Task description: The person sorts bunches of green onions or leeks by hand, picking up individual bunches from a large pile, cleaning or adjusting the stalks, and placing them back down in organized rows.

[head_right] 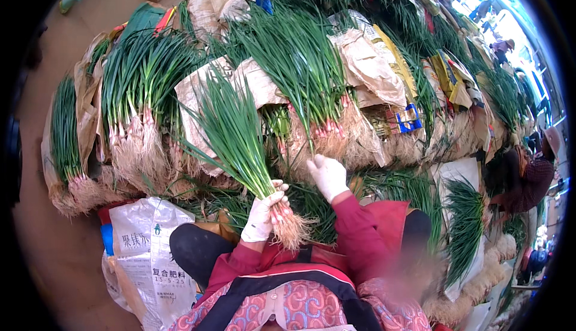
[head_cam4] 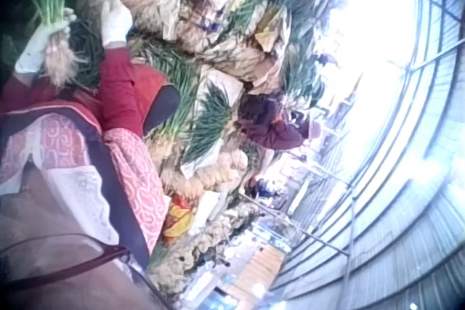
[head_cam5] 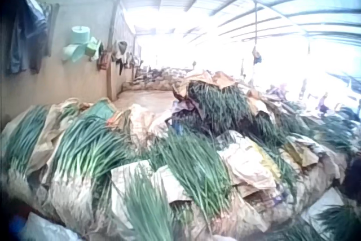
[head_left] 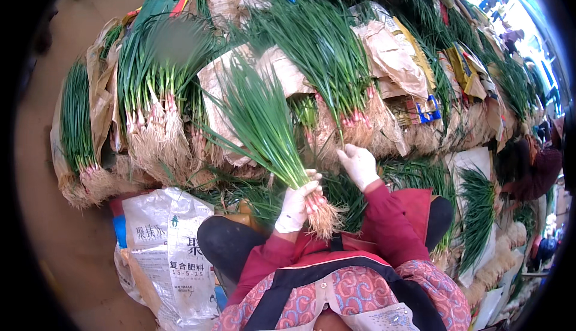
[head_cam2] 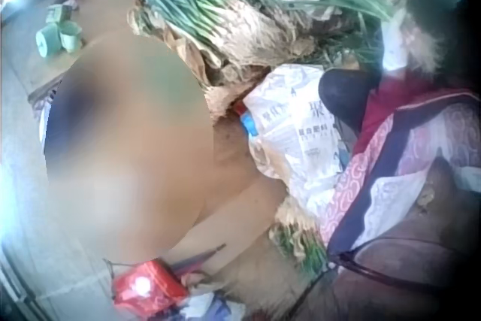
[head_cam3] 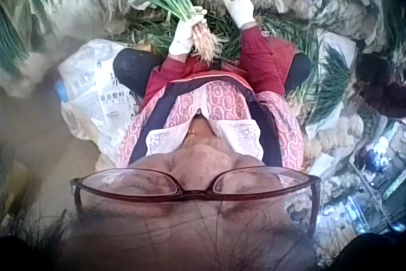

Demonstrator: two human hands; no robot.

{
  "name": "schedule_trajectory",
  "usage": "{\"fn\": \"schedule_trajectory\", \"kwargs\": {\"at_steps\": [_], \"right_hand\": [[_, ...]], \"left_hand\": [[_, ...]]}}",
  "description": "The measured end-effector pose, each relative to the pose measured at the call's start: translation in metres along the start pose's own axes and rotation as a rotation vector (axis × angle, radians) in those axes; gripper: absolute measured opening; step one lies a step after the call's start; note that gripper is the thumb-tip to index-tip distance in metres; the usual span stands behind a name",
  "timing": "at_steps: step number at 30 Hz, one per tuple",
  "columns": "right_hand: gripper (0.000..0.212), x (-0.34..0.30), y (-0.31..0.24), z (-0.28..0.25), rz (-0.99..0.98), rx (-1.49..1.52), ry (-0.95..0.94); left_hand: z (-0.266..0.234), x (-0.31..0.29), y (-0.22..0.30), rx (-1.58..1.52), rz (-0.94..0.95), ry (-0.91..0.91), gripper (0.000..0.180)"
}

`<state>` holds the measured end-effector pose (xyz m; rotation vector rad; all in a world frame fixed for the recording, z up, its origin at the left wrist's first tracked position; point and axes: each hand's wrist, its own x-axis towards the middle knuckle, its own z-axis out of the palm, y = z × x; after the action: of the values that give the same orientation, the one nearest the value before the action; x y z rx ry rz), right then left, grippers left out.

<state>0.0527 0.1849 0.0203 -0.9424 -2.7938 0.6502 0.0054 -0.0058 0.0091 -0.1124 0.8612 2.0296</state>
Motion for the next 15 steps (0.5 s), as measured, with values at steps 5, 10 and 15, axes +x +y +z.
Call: {"fn": "schedule_trajectory", "kwargs": {"at_steps": [5, 10, 15], "right_hand": [[0.03, -0.059, -0.029, -0.013, -0.291, 0.101, -0.113], [0.044, -0.026, -0.019, -0.002, 0.081, 0.724, -0.312], [0.021, -0.025, -0.041, 0.024, 0.35, 1.587, -0.673]], "left_hand": [[0.002, 0.001, -0.003, 0.03, -0.06, -0.05, 0.021], [-0.001, 0.004, -0.009, -0.003, -0.055, -0.032, 0.021], [-0.003, 0.0, -0.011, -0.04, -0.045, 0.026, 0.025]]}}
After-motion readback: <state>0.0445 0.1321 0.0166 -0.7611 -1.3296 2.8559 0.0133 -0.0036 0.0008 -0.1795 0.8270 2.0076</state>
